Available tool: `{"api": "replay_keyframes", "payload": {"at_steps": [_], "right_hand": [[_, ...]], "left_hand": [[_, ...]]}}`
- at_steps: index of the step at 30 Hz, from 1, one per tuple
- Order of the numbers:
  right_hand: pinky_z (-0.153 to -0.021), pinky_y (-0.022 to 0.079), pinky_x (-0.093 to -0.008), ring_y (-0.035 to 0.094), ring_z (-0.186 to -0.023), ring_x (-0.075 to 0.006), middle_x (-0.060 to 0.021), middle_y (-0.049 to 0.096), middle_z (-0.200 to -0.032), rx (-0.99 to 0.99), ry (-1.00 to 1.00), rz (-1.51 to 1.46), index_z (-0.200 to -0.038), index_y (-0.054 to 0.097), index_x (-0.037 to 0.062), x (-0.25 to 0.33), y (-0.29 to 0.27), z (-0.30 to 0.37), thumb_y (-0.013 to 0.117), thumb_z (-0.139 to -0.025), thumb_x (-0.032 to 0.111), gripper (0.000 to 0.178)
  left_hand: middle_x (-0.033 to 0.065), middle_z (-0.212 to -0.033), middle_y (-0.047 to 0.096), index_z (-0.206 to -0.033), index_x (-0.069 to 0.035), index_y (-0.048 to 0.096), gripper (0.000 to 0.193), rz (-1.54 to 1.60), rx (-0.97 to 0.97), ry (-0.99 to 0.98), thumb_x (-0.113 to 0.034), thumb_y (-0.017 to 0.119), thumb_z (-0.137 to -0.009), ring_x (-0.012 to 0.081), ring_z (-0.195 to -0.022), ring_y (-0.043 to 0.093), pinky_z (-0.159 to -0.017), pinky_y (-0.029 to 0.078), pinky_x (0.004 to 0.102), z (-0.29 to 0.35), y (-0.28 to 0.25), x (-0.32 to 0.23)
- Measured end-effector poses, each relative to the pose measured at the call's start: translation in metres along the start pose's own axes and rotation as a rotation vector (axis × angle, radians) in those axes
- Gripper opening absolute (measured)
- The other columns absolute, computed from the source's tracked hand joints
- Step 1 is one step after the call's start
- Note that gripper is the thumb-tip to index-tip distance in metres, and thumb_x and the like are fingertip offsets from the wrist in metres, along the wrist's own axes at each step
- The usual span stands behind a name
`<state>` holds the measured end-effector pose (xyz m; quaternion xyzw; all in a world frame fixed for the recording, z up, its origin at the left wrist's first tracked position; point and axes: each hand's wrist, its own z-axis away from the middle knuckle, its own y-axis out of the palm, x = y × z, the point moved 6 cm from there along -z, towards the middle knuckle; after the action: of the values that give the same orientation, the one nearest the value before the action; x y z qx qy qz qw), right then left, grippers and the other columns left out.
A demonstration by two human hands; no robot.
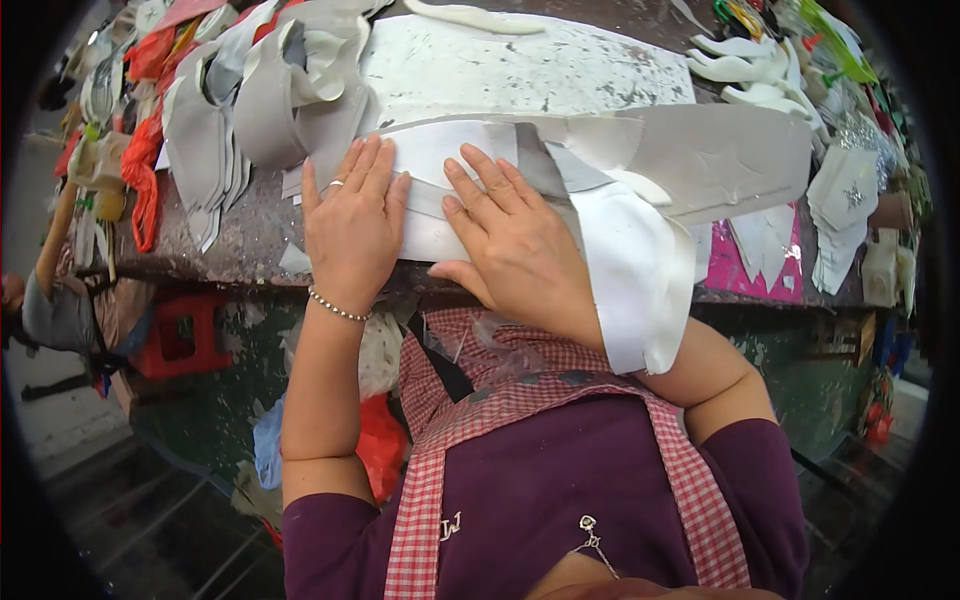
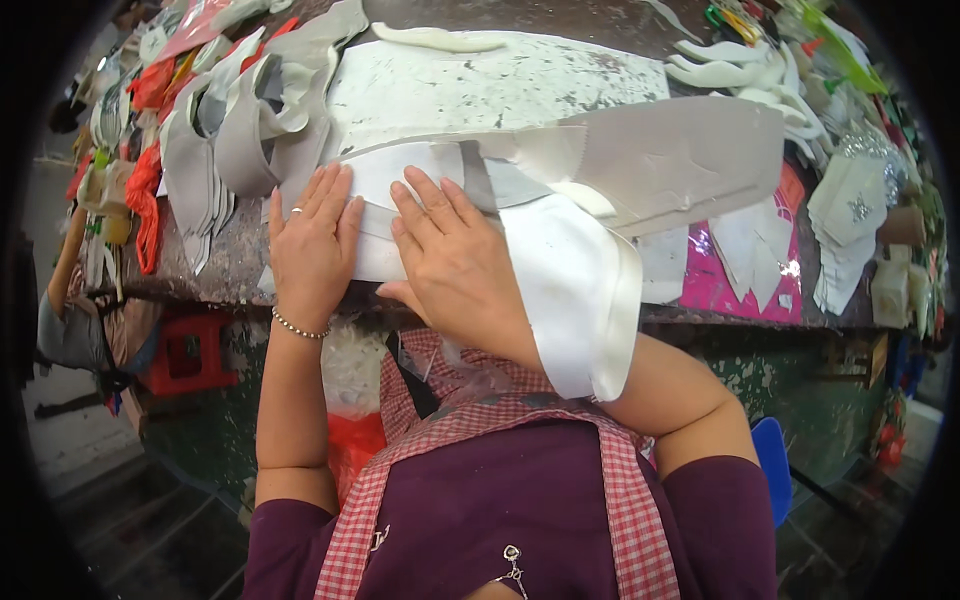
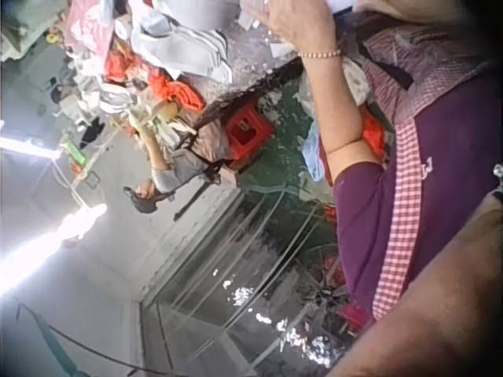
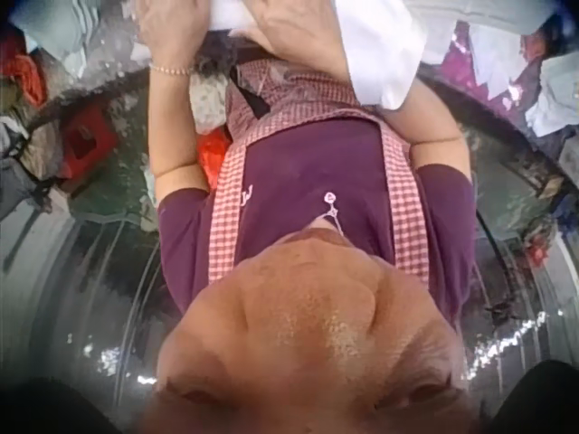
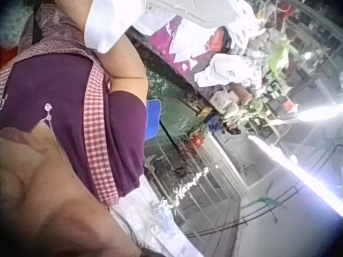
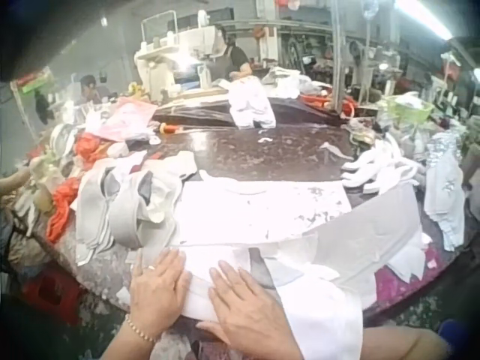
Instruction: The person assembles white foam pieces by hand, pressing them together to form a larger shape. They handle multiple cut foam pieces and a silver glittery fabric piece, arranging and joining them on a cluttered workbench.
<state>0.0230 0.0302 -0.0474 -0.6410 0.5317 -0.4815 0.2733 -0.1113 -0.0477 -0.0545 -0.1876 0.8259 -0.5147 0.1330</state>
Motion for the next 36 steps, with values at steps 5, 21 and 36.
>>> {"api": "replay_keyframes", "payload": {"at_steps": [5,21,36], "right_hand": [[-0.114,0.035,-0.0465,0.039,-0.141,-0.0378,-0.0237,0.051,-0.142,-0.002,0.037,-0.101,-0.118,0.064,-0.0049,0.001,-0.007,0.014,0.072,-0.084,0.024,0.045],[-0.089,0.048,-0.0457,0.061,-0.104,-0.0376,-0.0184,0.066,-0.108,0.236,0.237,0.108,-0.103,0.065,0.0001,-0.123,-0.095,0.014,0.076,-0.073,0.01,0.033],[-0.081,0.051,-0.0468,0.067,-0.09,-0.0419,-0.0248,0.069,-0.088,0.424,0.365,0.117,-0.09,0.068,-0.0035,-0.143,-0.089,0.005,0.074,-0.081,0.018,0.024]], "left_hand": [[0.0126,-0.127,0.066,-0.124,-0.004,0.063,0.034,0.041,-0.055,0.081,-0.012,0.058,-0.092,0.0266,-0.125,0.058,-0.113,0.033,0.0489,-0.007,-0.005,-0.028],[0.0092,-0.114,0.065,-0.115,-0.002,0.063,0.035,0.083,0.22,0.654,-0.007,0.058,-0.081,0.0231,-0.106,0.064,-0.087,0.054,0.0337,-0.036,-0.005,-0.15],[0.0105,-0.118,0.067,-0.123,-0.002,0.065,0.043,0.148,-0.044,0.772,-0.007,0.059,-0.081,0.0224,-0.106,0.067,-0.086,0.054,0.0336,-0.028,0.002,-0.153]]}}
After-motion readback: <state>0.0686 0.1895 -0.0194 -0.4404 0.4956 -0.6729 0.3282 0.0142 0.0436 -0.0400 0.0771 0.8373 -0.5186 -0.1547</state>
